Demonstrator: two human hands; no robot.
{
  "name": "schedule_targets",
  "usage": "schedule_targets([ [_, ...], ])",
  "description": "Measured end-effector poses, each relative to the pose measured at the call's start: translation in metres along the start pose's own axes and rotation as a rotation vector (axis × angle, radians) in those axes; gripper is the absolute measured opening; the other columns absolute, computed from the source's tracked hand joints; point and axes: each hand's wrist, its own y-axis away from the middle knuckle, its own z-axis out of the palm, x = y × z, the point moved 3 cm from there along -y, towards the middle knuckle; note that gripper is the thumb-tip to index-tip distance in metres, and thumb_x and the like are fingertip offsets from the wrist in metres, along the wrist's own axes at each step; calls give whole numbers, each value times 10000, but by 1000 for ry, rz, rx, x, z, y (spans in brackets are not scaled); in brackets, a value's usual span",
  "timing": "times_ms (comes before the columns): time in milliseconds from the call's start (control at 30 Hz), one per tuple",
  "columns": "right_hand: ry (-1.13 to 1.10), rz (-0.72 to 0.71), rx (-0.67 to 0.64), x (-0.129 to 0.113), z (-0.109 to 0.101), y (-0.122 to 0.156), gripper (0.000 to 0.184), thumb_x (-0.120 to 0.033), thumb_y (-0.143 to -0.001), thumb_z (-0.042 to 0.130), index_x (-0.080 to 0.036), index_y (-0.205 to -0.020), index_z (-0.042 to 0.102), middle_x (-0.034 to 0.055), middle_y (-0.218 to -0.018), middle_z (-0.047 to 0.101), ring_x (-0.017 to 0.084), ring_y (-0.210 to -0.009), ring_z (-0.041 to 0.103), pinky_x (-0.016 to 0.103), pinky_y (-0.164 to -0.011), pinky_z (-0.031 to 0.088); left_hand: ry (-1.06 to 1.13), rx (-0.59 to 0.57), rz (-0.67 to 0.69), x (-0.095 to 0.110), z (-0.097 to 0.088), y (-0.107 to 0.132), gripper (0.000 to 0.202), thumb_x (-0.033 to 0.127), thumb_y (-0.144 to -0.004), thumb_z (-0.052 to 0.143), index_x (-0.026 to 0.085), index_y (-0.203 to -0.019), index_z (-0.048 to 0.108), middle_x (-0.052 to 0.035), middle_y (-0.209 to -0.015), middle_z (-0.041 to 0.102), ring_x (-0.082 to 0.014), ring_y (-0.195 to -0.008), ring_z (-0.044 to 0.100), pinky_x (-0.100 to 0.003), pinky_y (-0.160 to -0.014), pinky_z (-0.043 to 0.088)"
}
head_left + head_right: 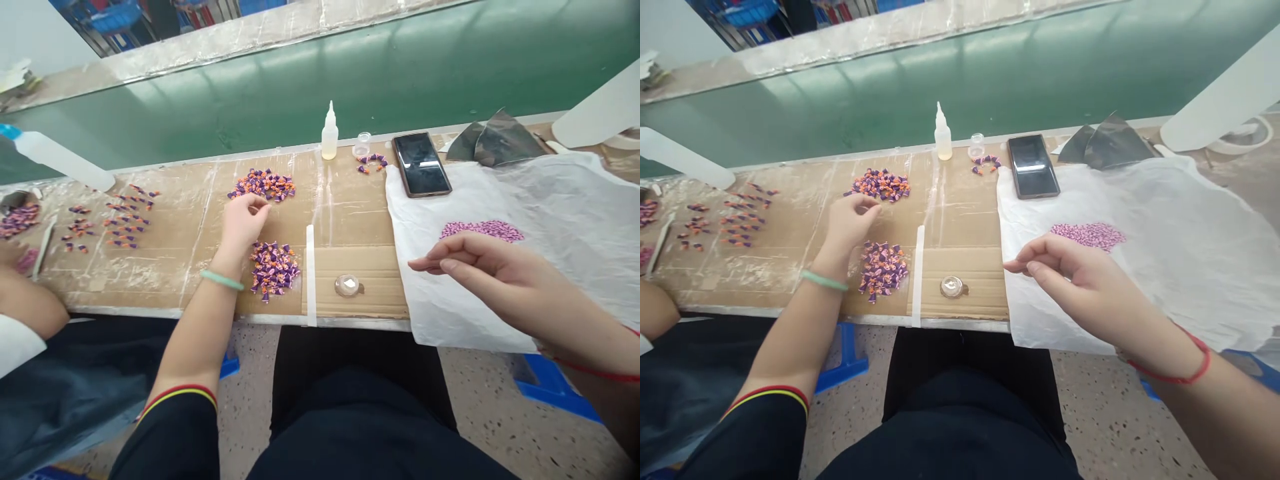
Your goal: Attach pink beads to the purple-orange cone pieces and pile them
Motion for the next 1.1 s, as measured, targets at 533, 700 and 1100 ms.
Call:
schedule_targets([
  [533,-42,73,181,13,-22,8,320,-536,-811,601,-238,-879,697,102,-954,781,324,-972,722,532,-838,557,60,-22,0,17,19,-20,324,156,-739,636,114,-1059,647,-36,-815,686,-163,-714,640,-317,-785,545],
  [700,-39,33,348,21,-40,16,184,-385,-838,599,-237,-860,706,87,-930,774,274,-937,725,469,-846,557,369,-174,-34,40,3,20,202,267,-716,685,147,-877,694,-43,-787,696,-163,-669,648,-294,-668,563],
  [1100,467,-318,248,70,-44,-12,100,-183,-866,581,-210,-787,636,71,-848,640,243,-871,573,423,-826,467,500,-337,-159,61,-21,109,137,317,-824,706,223,-761,630,35,-664,588,-100,-554,502,-178,-493,407],
])
